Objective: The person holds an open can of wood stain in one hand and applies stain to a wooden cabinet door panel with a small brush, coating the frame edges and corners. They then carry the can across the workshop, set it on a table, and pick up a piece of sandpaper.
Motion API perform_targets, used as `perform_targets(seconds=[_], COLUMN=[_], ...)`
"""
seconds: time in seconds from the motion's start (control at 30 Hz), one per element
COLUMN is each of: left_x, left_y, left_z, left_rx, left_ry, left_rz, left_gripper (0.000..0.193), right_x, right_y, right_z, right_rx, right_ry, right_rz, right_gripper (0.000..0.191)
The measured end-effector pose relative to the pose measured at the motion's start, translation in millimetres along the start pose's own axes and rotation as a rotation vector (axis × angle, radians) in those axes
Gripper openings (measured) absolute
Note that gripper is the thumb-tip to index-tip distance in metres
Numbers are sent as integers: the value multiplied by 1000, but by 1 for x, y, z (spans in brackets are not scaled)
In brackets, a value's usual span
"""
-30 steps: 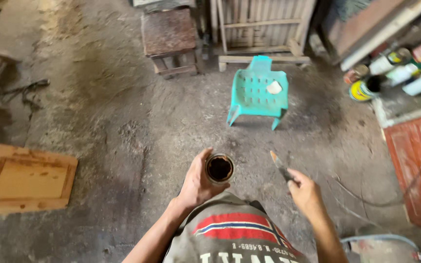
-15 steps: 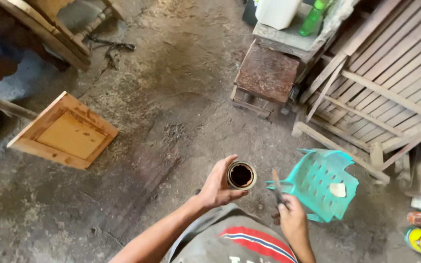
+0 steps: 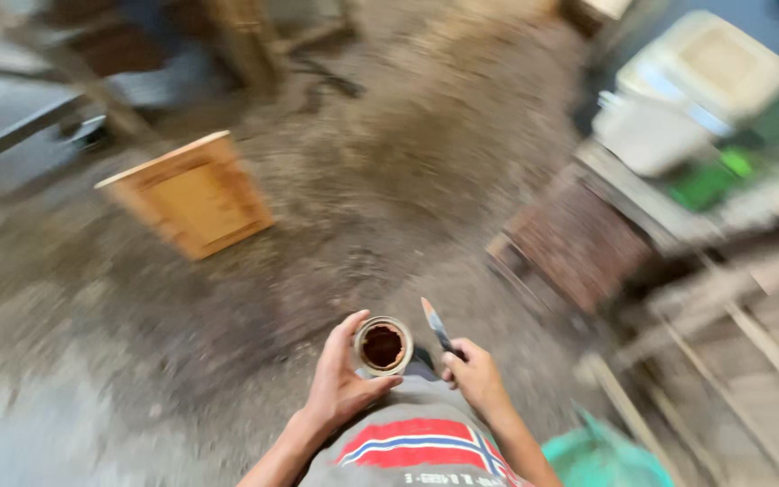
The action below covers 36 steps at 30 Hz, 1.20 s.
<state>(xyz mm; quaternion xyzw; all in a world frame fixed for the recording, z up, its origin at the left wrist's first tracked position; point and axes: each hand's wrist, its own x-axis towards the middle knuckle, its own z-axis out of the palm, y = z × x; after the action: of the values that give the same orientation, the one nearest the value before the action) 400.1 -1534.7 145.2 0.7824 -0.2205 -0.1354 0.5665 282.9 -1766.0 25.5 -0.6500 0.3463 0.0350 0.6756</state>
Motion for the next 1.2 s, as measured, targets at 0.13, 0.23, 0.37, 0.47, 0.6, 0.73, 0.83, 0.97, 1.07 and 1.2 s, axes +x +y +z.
perform_targets(seconds=[0.13, 0.23, 0.37, 0.47, 0.6, 0.73, 0.83, 0.97, 1.07, 1.2], left_x=[7, 4, -12, -35, -65, -90, -106, -142, -155, -140], left_y=[12, 17, 11, 0, -32, -88, -118, -131, -137, -161], left_z=[-16, -22, -40, -64, -110, -175, -242, -324, -386, -456], left_rx=[115, 102, 151, 200, 65, 111, 146, 213, 307, 445], left_ry=[214, 323, 517, 667, 830, 953, 1028, 1100, 1067, 1043], left_rz=[29, 36, 66, -41, -260, -341, -380, -337, -212, 33], left_gripper=[100, 98, 94, 102, 110, 113, 113, 109, 106, 97], right_x=[47, 87, 136, 149, 137, 103, 75, 43, 38, 52], right_y=[-45, -65, -86, -104, -125, -128, -132, -139, -150, -153], right_z=[8, 13, 51, 108, 229, 352, 448, 546, 595, 661], right_rx=[-63, -68, -138, -359, -389, -488, -617, -643, -620, -543], right_ry=[-221, -369, -613, -711, -952, -1154, -1174, -1342, -1493, -1510], right_rz=[25, 30, 37, 22, 119, 82, 39, -22, -114, -97], right_gripper=[18, 19, 24, 25, 28, 37, 41, 52, 68, 90])
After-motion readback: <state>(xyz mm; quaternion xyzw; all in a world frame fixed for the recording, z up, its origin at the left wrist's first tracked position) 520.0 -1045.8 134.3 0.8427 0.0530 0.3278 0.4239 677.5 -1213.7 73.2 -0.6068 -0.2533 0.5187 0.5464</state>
